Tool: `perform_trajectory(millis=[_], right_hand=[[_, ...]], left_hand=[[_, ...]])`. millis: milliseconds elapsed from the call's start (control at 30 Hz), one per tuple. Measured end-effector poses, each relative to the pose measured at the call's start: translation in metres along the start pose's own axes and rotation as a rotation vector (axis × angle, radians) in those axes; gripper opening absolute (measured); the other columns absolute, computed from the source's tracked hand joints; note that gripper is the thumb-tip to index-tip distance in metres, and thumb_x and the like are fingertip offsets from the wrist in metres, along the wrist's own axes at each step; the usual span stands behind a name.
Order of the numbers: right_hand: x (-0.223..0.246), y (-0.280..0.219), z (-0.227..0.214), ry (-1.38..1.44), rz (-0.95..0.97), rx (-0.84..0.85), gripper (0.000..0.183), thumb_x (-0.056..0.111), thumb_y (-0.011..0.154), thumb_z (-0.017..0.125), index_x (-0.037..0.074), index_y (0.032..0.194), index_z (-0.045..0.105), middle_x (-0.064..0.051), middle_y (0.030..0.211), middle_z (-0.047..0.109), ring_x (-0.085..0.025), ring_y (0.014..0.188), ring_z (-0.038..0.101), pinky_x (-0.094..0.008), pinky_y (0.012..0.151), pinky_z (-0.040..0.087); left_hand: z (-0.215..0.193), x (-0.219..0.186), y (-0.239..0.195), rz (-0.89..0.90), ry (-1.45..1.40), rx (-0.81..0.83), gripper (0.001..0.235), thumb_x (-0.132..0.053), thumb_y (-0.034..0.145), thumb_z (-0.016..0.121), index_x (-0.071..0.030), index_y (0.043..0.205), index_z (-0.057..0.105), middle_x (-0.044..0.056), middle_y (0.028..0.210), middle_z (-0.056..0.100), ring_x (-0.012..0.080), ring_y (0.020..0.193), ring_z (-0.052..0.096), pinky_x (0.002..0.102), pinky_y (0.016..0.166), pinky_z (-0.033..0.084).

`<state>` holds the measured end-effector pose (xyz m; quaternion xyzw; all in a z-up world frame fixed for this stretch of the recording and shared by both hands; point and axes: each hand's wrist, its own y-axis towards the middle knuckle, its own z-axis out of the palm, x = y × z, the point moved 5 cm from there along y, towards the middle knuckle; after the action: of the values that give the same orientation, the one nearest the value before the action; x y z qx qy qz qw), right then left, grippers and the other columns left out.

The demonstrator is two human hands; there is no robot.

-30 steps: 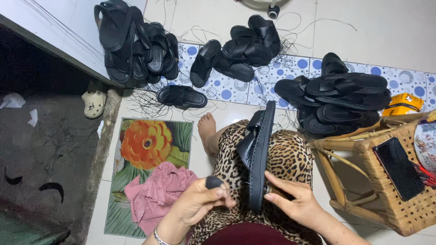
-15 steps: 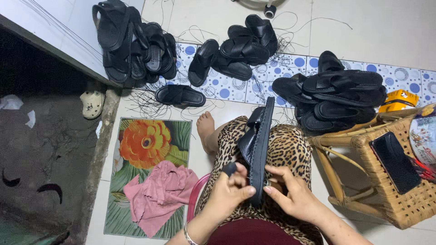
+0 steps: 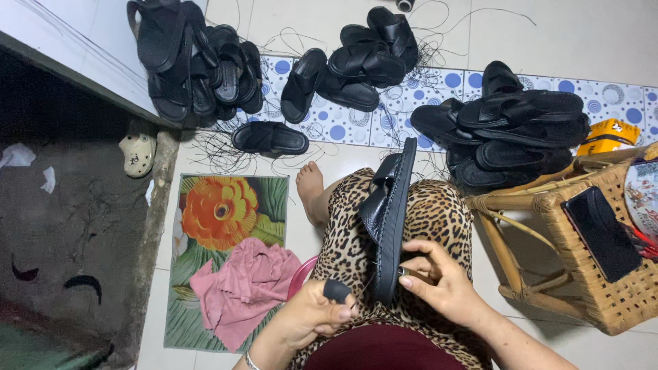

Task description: The person sits on the floor and sews a black shoe using a needle and thread. They repeatedly insert the needle into the shoe's sole and pull the thread through to stitch it. The person handles multiple black shoes and a wicker basket nearby.

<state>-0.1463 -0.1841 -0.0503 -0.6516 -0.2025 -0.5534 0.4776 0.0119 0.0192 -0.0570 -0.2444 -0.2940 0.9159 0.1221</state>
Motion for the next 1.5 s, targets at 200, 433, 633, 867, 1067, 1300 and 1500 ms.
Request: perform_trajectory(millis=[200, 433, 633, 867, 1067, 1300, 1500], right_hand=[[-0.006, -0.001, -0.012, -0.089, -0.059, -0.077, 0.06, 0.011, 0.078, 0.085, 0.006, 0.135, 0.068, -0.011, 0.129, 0.076, -0.023, 0.112, 0.079, -0.031, 0.102, 0.06], [0.009, -0.006, -0.012, -0.391, -0.37, -0.045, 0.052, 0.017, 0.082, 0.082, 0.006, 0.131, 0.069, -0.016, 0.13, 0.073, -0.019, 0.114, 0.077, -0.026, 0.104, 0.055], [0.006, -0.004, -0.014, -0.365, -0.366, -0.043, 0.053, 0.016, 0.08, 0.084, 0.006, 0.13, 0.069, -0.017, 0.131, 0.072, -0.019, 0.115, 0.076, -0.027, 0.105, 0.055], [0.006, -0.005, -0.018, -0.329, -0.127, 0.126, 0.05, 0.017, 0.086, 0.079, 0.008, 0.133, 0.068, -0.014, 0.139, 0.067, -0.015, 0.127, 0.066, -0.029, 0.115, 0.044], [-0.008, -0.005, -0.036, -0.424, -0.009, 0.527, 0.054, 0.026, 0.1, 0.06, 0.014, 0.151, 0.05, 0.001, 0.157, 0.043, -0.001, 0.131, 0.049, -0.021, 0.114, 0.032], [0.0, -0.008, -0.033, -0.472, 0.262, 0.576, 0.061, 0.034, 0.102, 0.055, 0.031, 0.161, 0.041, 0.006, 0.07, 0.048, -0.008, 0.066, 0.04, -0.017, 0.065, 0.043], [0.035, -0.023, -0.009, -0.912, -0.364, 0.284, 0.06, 0.033, 0.1, 0.059, 0.017, 0.156, 0.041, -0.01, 0.103, 0.076, -0.028, 0.082, 0.077, -0.037, 0.075, 0.06]], left_hand=[[0.062, -0.062, -0.011, 0.506, -0.082, 0.262, 0.016, -0.006, 0.087, 0.081, 0.004, 0.09, 0.069, 0.022, 0.12, 0.057, 0.0212, 0.078, 0.063, 0.022, 0.06, 0.054], [0.058, -0.069, 0.017, 0.671, 0.377, -0.085, 0.011, 0.004, 0.092, 0.069, 0.001, 0.101, 0.074, 0.014, 0.09, 0.067, 0.0158, 0.059, 0.064, 0.025, 0.051, 0.057], [0.078, -0.071, 0.01, 0.707, 1.376, -0.238, 0.016, -0.013, 0.097, 0.055, -0.006, 0.108, 0.064, 0.009, 0.103, 0.065, 0.028, 0.072, 0.065, 0.042, 0.074, 0.051], [0.093, -0.071, -0.002, 0.568, 1.231, -0.11, 0.029, -0.012, 0.095, 0.062, -0.011, 0.124, 0.058, -0.005, 0.073, 0.058, 0.0187, 0.067, 0.062, 0.033, 0.075, 0.052], [0.07, -0.049, 0.006, 0.536, 1.142, -0.285, 0.034, -0.013, 0.09, 0.069, -0.016, 0.123, 0.063, -0.006, 0.077, 0.067, 0.0123, 0.061, 0.059, 0.029, 0.065, 0.051], [0.082, -0.046, 0.006, 0.727, 0.872, -0.363, 0.036, -0.005, 0.09, 0.071, -0.001, 0.125, 0.062, 0.001, 0.08, 0.06, 0.0082, 0.065, 0.056, 0.024, 0.062, 0.051], [0.089, -0.02, 0.03, 0.61, 1.445, -0.498, 0.097, -0.034, 0.077, 0.078, -0.01, 0.157, 0.029, 0.017, 0.134, 0.054, 0.0452, 0.098, 0.069, 0.057, 0.083, 0.055]])
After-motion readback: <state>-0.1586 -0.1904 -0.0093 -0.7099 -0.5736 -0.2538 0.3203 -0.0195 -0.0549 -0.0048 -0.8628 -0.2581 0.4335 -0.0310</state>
